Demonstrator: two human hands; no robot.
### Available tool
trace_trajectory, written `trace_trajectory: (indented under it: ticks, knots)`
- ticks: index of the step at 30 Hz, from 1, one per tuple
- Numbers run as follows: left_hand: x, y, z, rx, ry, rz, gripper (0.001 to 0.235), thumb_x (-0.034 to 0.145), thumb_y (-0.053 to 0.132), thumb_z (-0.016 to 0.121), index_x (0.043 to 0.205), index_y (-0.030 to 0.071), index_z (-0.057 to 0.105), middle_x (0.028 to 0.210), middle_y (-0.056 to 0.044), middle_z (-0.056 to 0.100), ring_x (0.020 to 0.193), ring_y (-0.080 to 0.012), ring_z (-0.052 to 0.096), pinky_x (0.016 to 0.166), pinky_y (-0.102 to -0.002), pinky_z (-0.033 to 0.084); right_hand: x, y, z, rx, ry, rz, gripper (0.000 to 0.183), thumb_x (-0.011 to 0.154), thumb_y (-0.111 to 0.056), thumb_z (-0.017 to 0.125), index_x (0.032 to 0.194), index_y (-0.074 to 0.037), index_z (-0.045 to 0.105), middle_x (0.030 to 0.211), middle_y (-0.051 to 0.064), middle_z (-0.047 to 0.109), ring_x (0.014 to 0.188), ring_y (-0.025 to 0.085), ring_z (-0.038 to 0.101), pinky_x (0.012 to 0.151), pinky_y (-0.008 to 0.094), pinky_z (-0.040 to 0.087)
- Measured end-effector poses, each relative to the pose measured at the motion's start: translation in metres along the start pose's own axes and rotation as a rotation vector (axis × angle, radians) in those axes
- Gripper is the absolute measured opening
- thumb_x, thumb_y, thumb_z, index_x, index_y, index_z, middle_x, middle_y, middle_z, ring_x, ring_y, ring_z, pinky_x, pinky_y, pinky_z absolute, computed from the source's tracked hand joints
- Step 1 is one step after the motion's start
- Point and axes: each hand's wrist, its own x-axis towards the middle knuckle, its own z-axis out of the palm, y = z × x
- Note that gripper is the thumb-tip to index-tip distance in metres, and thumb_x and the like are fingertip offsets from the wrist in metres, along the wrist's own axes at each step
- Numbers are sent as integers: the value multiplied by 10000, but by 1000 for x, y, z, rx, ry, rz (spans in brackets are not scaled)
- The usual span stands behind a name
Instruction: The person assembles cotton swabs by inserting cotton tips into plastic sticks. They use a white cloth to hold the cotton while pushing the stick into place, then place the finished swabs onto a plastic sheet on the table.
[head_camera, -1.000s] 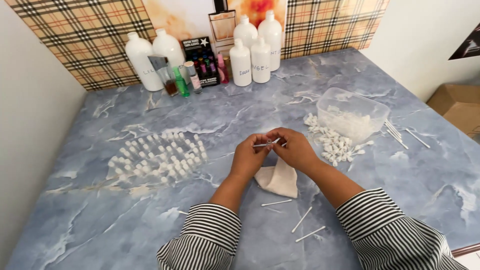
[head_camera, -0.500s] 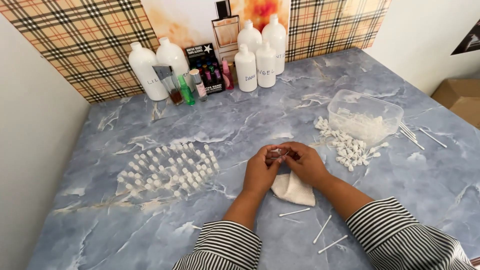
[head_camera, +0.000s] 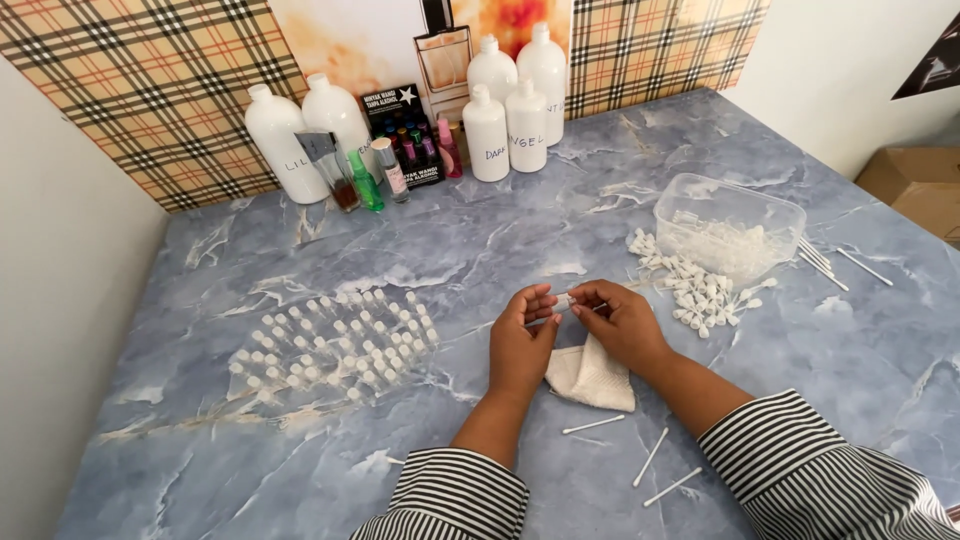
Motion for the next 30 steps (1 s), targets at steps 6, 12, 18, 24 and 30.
trace_trajectory:
  ticks: [6, 12, 18, 24, 30]
  knots:
    - [0, 1, 1, -52, 14, 1, 401, 891, 14, 713, 1280, 84, 647, 1124, -109, 741, 1054, -200, 706, 863, -291, 618, -1, 4, -1, 6, 6, 12, 202, 871, -37, 759, 1073, -54, 757, 868, 129, 746, 847, 204, 704, 779, 341, 600]
    - [-2, 1, 3, -34, 10, 13, 384, 895, 8, 711, 1268, 83, 658, 1124, -109, 742, 1050, -198, 707, 857, -292, 623, -3, 7, 1, -4, 24, 24, 192, 867, -36, 767, 1057, -63, 764, 859, 114, 748, 833, 192, 704, 769, 327, 597]
    - [-3, 2, 3, -65, 7, 26, 381, 887, -11, 713, 1256, 71, 667, 1108, -126, 738, 1028, -196, 702, 857, -285, 619, -7, 4, -1, -10, 28, 26, 196, 869, -40, 765, 1064, -50, 760, 855, 124, 745, 823, 191, 694, 765, 332, 593]
    - [-5, 4, 2, -75, 7, 26, 363, 891, -7, 711, 1245, 68, 672, 1109, -128, 736, 1029, -195, 696, 867, -291, 613, -6, 4, -3, -23, 19, 30, 174, 885, -62, 769, 1059, -61, 766, 849, 120, 744, 806, 182, 684, 740, 332, 587]
    - [-5, 1, -1, -69, 10, 20, 371, 894, -2, 713, 1254, 83, 678, 1103, -113, 735, 1018, -176, 692, 865, -284, 614, -4, 3, 0, -13, 6, 12, 178, 874, -62, 769, 1052, -59, 766, 841, 124, 749, 795, 188, 687, 739, 329, 580]
